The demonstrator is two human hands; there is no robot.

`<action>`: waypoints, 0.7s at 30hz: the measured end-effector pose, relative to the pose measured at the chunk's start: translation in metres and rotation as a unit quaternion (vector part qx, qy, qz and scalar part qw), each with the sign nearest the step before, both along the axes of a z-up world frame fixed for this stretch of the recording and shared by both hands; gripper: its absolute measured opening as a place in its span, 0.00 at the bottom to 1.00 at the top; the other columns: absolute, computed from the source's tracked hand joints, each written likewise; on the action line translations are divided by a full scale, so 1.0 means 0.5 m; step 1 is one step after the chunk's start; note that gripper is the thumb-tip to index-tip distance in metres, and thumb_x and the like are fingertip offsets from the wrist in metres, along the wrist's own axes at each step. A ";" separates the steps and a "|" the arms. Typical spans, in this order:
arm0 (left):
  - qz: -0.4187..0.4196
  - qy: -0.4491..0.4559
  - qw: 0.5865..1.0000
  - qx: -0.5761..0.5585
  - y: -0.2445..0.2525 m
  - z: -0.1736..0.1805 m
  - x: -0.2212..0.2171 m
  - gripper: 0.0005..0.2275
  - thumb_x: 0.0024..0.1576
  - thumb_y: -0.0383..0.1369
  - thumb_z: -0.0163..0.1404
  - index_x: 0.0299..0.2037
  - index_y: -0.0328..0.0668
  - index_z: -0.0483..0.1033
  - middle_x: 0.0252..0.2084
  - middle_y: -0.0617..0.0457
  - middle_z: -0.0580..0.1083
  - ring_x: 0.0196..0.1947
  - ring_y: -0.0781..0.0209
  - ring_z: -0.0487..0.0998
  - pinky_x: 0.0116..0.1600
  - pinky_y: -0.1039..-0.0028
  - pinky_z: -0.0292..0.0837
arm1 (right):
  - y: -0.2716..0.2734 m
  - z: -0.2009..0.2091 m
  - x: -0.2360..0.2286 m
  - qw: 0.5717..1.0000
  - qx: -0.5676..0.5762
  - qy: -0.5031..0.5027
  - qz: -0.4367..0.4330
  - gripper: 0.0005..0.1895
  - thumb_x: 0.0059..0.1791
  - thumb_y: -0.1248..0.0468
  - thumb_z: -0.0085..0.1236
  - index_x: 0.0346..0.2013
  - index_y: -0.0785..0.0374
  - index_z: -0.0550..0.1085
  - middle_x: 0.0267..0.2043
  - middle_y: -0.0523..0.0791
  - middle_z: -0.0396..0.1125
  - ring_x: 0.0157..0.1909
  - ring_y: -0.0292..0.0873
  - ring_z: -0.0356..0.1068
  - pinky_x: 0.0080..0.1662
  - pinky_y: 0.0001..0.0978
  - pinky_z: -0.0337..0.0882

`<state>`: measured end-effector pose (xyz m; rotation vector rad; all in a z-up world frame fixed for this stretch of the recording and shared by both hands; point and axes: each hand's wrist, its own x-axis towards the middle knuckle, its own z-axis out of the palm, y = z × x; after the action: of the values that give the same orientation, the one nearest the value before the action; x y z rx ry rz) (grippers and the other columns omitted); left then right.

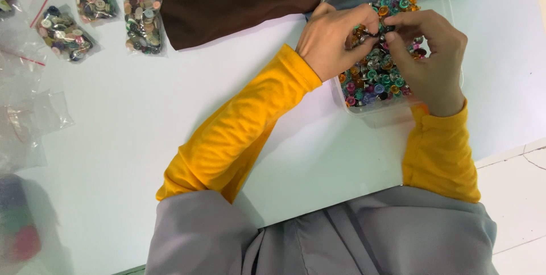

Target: Sorting colorful buttons from a container and placing them into small plastic bags

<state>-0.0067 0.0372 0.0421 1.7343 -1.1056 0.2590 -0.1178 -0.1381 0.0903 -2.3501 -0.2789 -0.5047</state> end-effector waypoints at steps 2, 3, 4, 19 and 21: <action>-0.007 0.002 1.000 0.009 0.006 -0.001 0.000 0.10 0.58 0.31 0.56 0.44 0.60 0.69 0.40 0.72 0.76 0.20 0.70 0.73 0.47 0.70 0.62 | 0.003 -0.004 0.004 0.998 -0.060 -0.035 -0.004 0.07 0.61 0.80 0.58 0.54 0.76 0.77 0.45 0.56 0.71 0.42 0.49 0.69 0.47 0.38 0.71; -0.015 0.003 1.000 0.019 0.009 -0.001 0.001 0.10 0.61 0.32 0.54 0.49 0.63 0.71 0.47 0.70 0.77 0.24 0.71 0.76 0.49 0.70 0.62 | 0.004 -0.006 0.006 0.991 -0.119 -0.068 -0.007 0.08 0.60 0.79 0.59 0.54 0.76 0.78 0.46 0.56 0.72 0.42 0.51 0.68 0.46 0.40 0.70; -0.013 0.001 1.000 0.018 0.009 -0.004 0.003 0.10 0.61 0.32 0.54 0.49 0.63 0.71 0.47 0.70 0.77 0.24 0.71 0.76 0.49 0.70 0.62 | 0.002 -0.010 0.005 0.990 -0.120 -0.070 -0.006 0.08 0.60 0.79 0.59 0.54 0.76 0.78 0.46 0.56 0.72 0.42 0.51 0.68 0.46 0.40 0.70; 0.154 -0.123 0.980 -0.005 0.349 -0.064 -0.058 0.06 0.59 0.25 0.58 0.45 0.40 0.82 0.44 0.50 0.78 0.39 0.53 0.82 0.49 0.68 0.80 | 0.317 -0.074 -0.049 0.909 -0.093 -0.367 0.173 0.06 0.48 0.75 0.58 0.35 0.63 0.79 0.38 0.48 0.73 0.34 0.45 0.72 0.35 0.34 0.75; 0.183 -0.098 0.975 0.085 0.432 -0.090 -0.077 0.07 0.57 0.23 0.57 0.44 0.40 0.82 0.43 0.50 0.80 0.38 0.54 0.82 0.50 0.67 0.77 | 0.345 -0.080 -0.031 0.911 -0.123 -0.333 0.211 0.05 0.47 0.76 0.56 0.33 0.64 0.76 0.38 0.47 0.70 0.34 0.44 0.69 0.35 0.31 0.72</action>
<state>-0.0454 0.2530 -0.0032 2.0992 -0.9615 0.5884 -0.1331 0.0344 0.0502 -2.1727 -1.1972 -1.0872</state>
